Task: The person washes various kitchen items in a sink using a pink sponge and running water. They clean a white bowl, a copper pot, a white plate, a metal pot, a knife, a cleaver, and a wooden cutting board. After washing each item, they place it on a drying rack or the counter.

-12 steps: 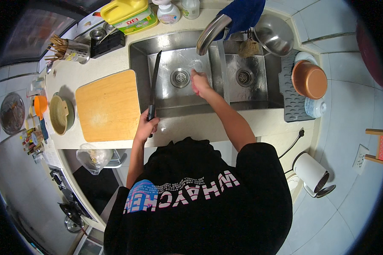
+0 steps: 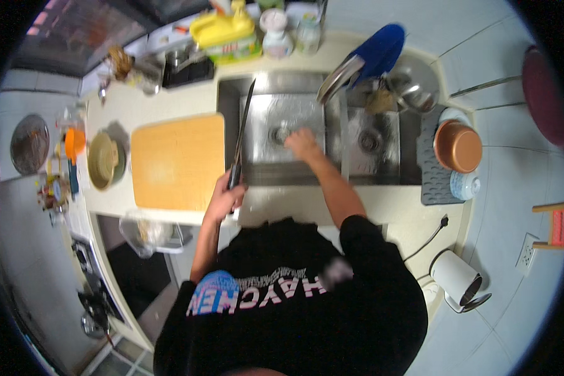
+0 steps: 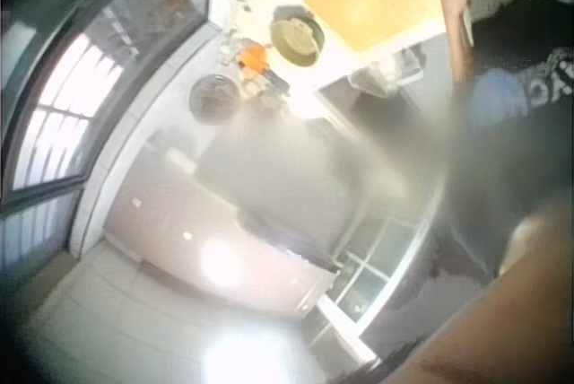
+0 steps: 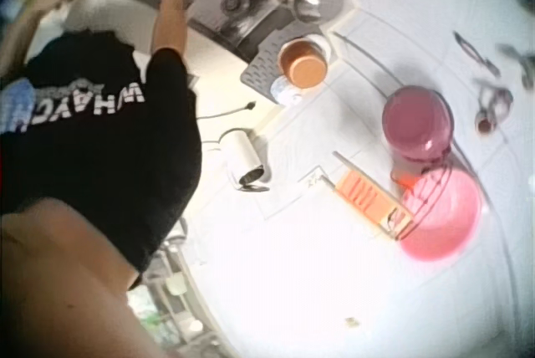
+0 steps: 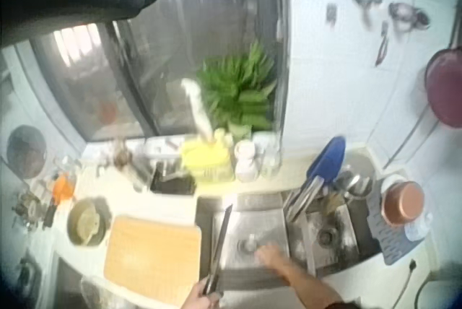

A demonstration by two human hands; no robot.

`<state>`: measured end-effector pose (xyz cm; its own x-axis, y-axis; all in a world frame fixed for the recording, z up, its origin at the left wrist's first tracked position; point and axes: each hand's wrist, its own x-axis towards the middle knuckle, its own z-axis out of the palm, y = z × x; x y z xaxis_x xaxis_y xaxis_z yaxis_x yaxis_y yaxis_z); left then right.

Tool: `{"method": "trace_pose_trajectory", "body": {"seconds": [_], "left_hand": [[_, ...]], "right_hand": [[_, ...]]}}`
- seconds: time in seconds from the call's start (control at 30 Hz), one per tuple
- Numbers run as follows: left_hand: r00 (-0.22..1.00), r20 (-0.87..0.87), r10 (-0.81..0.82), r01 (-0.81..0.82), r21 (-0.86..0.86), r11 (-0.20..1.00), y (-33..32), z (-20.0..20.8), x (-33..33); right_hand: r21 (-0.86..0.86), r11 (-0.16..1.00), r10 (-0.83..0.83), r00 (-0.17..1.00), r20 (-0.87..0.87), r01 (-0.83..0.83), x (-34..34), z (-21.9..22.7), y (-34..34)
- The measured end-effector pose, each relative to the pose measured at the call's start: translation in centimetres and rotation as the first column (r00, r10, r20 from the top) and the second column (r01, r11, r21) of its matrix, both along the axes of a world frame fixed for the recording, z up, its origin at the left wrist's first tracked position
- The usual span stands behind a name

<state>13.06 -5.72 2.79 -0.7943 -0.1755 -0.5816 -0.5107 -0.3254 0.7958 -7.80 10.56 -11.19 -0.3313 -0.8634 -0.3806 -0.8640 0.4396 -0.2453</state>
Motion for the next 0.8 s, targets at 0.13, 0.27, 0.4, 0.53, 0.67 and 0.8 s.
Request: {"method": "trace_pose_trajectory", "body": {"seconds": [0.13,0.27,0.4,0.53,0.67,0.8], "left_hand": [[0.974,-0.225,0.035,-0.047,-0.049,0.998,-0.9,7.2,-2.7],[0.891,-0.452,0.038,-0.083,-0.079,0.993,-1.8,17.2,-13.0],[0.78,-0.62,-0.084,0.008,-0.123,0.992,-2.1,24.7,-22.4],[0.703,-0.693,-0.157,0.152,-0.069,0.986,-4.0,32.9,-30.6],[0.729,-0.642,-0.236,0.131,-0.208,0.969,-3.6,34.4,-35.2],[0.746,-0.616,-0.254,0.168,-0.195,0.966,-3.0,34.0,-37.1]], "right_hand": [[-0.27,0.763,-0.452,0.783,0.428,0.588,3.6,0.9,-0.9],[-0.371,0.734,-0.373,0.794,0.481,0.569,4.6,1.8,2.6],[-0.107,0.762,-0.468,0.658,0.589,0.638,5.6,2.2,4.8],[-0.185,0.705,-0.477,0.651,0.59,0.685,7.2,2.6,5.0],[-0.182,0.656,-0.516,0.611,0.599,0.733,7.6,2.1,7.0],[-0.187,0.638,-0.531,0.603,0.595,0.747,7.2,4.2,7.3]]}}
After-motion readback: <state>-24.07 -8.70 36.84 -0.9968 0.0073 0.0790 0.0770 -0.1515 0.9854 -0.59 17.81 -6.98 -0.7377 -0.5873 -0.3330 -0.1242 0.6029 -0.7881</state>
